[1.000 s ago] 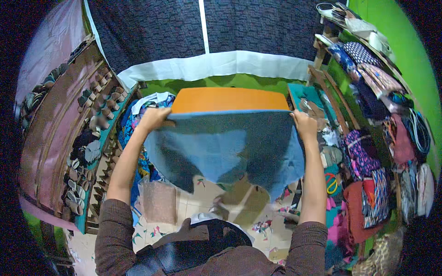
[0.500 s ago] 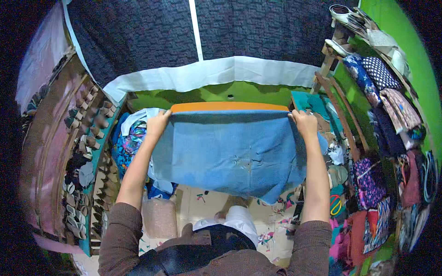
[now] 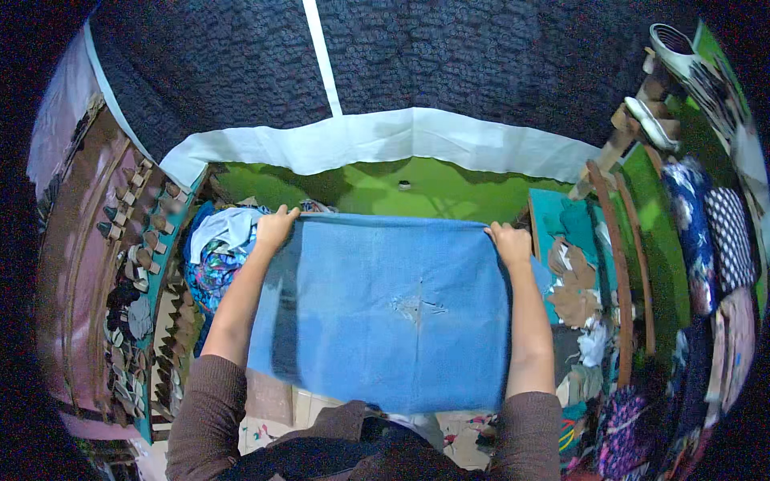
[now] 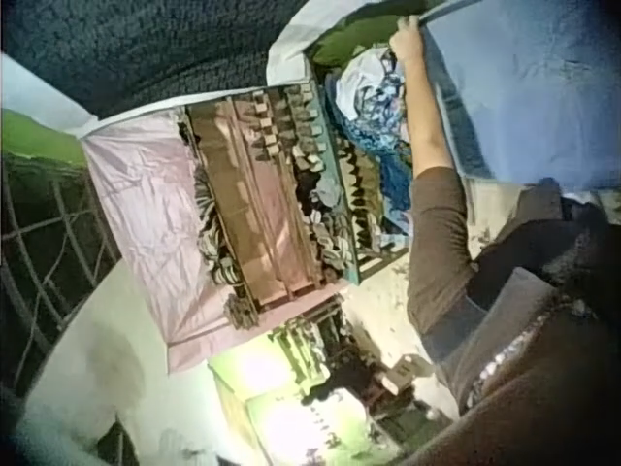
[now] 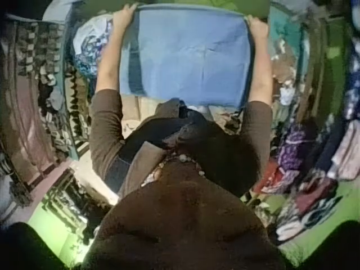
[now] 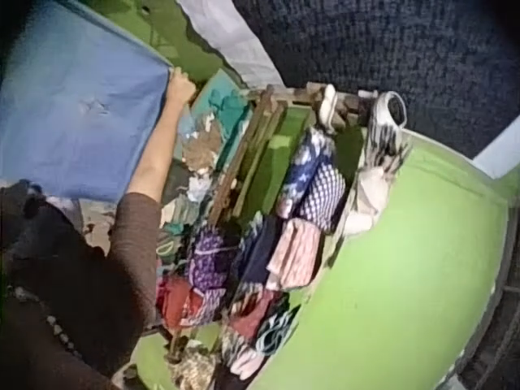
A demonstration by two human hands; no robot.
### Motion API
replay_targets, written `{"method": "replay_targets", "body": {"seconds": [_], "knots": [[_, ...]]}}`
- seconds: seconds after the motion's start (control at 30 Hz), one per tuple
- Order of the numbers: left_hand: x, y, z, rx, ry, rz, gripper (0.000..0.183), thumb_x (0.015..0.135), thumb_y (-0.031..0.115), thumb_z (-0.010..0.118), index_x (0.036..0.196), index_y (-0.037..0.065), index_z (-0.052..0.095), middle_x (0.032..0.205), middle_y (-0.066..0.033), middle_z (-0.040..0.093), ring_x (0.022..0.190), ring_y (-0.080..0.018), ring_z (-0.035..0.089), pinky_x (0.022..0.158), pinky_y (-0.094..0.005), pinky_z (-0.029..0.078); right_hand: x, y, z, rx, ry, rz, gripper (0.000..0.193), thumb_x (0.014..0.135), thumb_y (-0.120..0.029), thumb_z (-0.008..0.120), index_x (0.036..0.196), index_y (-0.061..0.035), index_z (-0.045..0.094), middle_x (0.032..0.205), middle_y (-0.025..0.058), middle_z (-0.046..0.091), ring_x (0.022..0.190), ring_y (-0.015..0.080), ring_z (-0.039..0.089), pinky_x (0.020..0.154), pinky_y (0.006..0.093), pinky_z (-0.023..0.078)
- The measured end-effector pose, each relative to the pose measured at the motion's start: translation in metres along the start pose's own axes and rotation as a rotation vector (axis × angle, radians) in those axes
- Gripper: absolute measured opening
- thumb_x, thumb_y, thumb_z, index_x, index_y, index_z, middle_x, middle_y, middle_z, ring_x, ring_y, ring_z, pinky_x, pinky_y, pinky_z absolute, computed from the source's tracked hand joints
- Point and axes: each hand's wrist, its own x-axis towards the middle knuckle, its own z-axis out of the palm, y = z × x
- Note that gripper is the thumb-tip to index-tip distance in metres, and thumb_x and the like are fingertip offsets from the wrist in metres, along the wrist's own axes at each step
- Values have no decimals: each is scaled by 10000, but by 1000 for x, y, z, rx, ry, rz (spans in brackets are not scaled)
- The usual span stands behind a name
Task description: Fold various fabric pieces and organize them on a shelf.
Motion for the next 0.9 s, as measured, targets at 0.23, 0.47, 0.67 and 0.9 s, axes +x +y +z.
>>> {"method": "replay_targets", "body": {"seconds": [0.23,0.47,0.67,0.9], "knots": [[44,-4,28,76,-8,-196,155,787,125,484,929,164,530,777,-82,555,566,-249,620,445,-349,478,41,-4,53,14,-32,63,350,817,-440,527,733,-101,531,580,79,557,457,280,563,406,376,438],[9,-17,18,14,82,28,246,785,117,487,1021,177,523,776,-53,544,524,-213,579,424,-333,457,14,7,26,232,-139,-62,507,689,-564,593,868,-95,518,665,101,605,535,286,596,444,359,454],[-91,-17,-14,-64,134,230,303,725,115,539,1020,184,525,704,-51,458,502,-197,524,422,-321,414,-64,3,-36,299,-193,-249,237,693,-220,630,854,-91,513,702,93,536,602,296,569,513,392,437],[-207,2,-41,-129,224,285,313,721,133,552,1028,191,550,764,-13,497,517,-157,521,470,-308,416,-147,-42,-93,206,-81,-151,197,672,-34,532,853,-110,543,673,86,445,576,282,512,506,378,403]]}}
